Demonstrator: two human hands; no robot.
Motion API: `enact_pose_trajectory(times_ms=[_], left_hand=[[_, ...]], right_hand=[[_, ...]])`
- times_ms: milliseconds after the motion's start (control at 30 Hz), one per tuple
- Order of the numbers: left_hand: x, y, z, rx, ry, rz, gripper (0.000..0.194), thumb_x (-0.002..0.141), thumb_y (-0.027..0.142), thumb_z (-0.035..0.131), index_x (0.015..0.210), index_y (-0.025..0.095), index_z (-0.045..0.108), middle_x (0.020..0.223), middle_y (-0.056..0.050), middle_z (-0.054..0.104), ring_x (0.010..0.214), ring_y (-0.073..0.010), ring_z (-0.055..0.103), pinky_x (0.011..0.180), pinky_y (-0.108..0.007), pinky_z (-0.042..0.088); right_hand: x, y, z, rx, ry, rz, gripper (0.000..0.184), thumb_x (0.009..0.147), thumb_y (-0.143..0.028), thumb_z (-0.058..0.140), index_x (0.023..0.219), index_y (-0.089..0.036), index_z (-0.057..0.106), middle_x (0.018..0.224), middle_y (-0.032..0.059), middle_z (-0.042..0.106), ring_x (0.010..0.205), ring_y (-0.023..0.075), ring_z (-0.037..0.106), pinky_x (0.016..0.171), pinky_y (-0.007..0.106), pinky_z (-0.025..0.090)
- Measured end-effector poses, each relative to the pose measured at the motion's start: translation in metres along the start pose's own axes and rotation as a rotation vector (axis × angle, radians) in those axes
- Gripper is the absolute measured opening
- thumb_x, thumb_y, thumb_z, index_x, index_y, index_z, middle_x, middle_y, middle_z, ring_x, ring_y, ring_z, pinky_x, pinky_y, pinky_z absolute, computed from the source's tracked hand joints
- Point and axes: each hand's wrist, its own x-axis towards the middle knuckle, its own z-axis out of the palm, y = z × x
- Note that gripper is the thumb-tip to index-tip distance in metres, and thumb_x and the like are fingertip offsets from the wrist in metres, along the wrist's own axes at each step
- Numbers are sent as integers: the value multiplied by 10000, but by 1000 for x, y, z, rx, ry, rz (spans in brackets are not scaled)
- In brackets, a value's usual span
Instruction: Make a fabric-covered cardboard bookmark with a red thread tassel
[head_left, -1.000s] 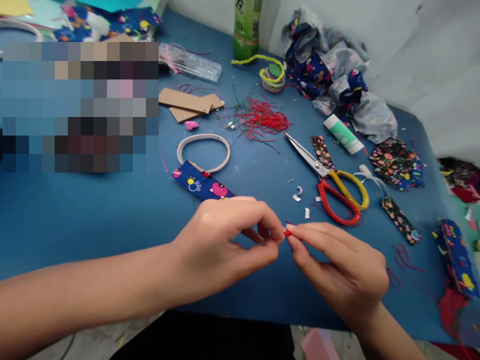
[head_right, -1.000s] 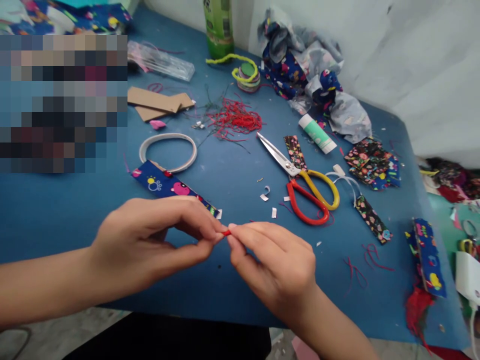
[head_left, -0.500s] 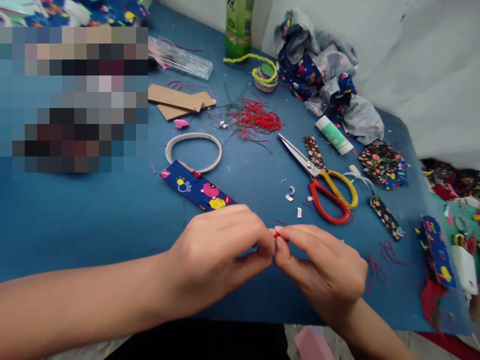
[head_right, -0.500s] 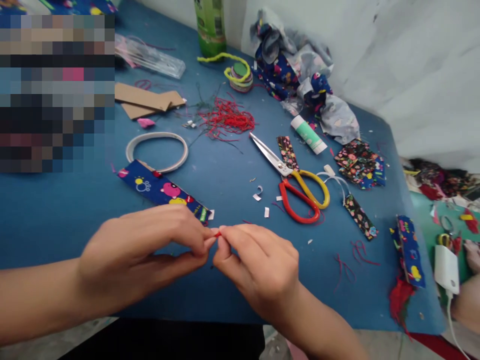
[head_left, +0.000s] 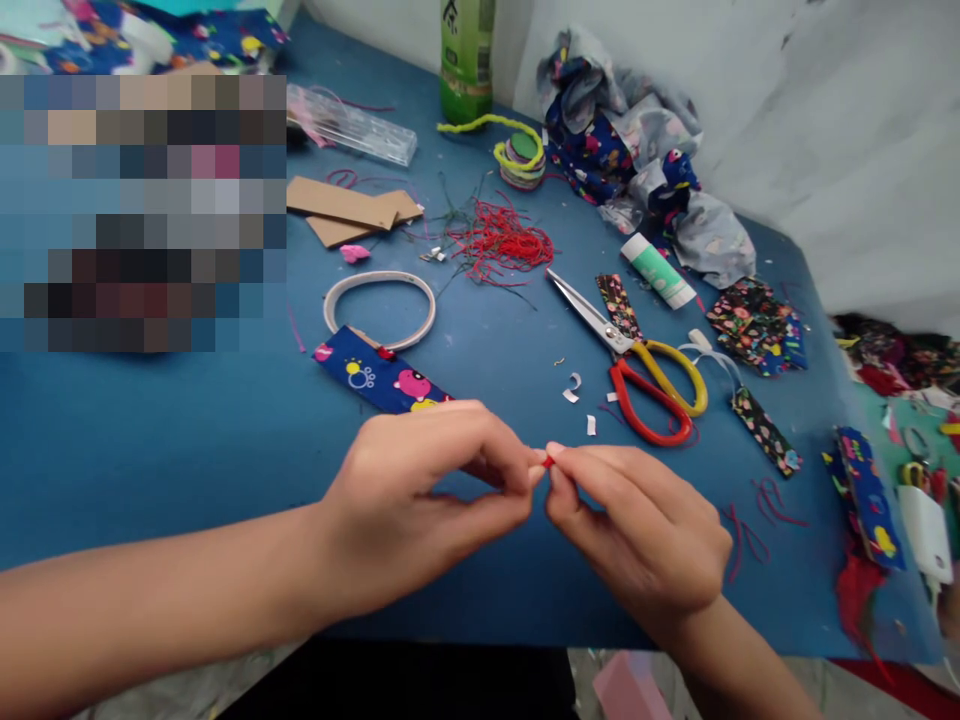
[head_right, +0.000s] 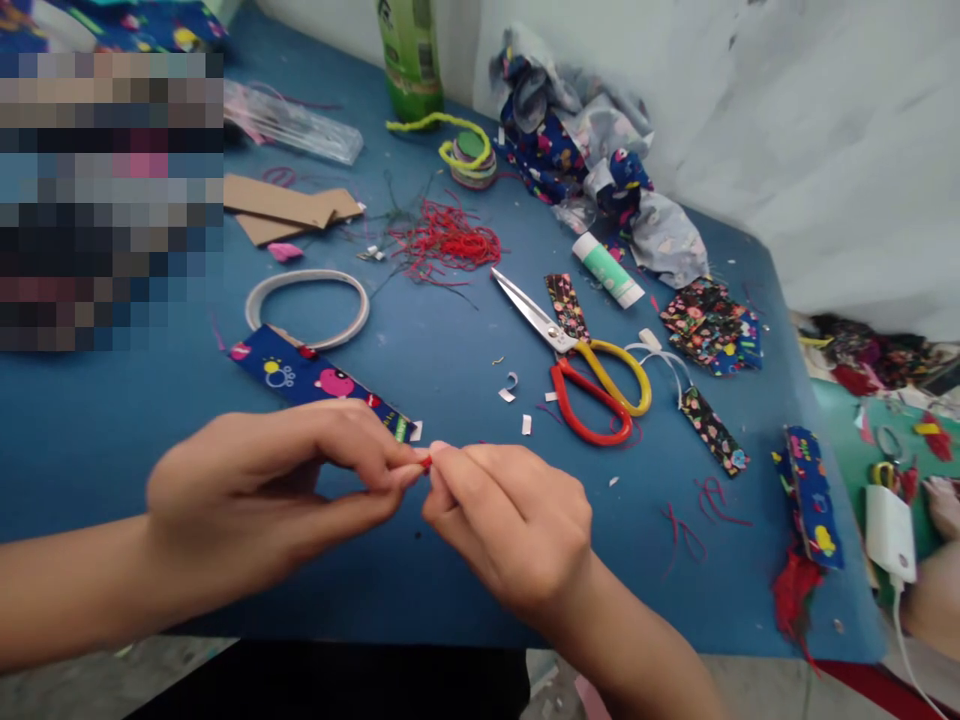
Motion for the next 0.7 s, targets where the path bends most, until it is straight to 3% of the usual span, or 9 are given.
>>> enact_pose_trajectory(times_ms=[167, 300, 700], left_hand=[[4, 4, 2, -209, 5, -264, 163, 730, 29, 648, 724, 187, 607, 755, 48, 707, 688, -74, 674, 599, -107, 549], [6, 7, 1, -210, -14, -358, 96, 742, 103, 662, 719, 186, 621, 748, 38, 704, 674, -79, 665, 573, -107, 549], [6, 3, 1, -117, -53, -291, 52, 763, 150, 682, 764, 185, 644, 710, 40, 685, 654, -66, 654, 575, -85, 545]], right_hand=[[4, 5, -6, 241, -57, 71, 109, 848, -103, 624, 909, -163, 693, 800, 25, 746, 691, 104, 693, 690, 179, 577], [5, 5, -6, 248, -40, 71, 108, 817, -78, 642, 874, -152, 697, 762, 24, 740, 661, 102, 684, 684, 169, 566], [3, 5, -4, 185, -74, 76, 65, 837, -117, 628, 837, -156, 680, 715, 5, 711, 636, 92, 651, 662, 176, 542]])
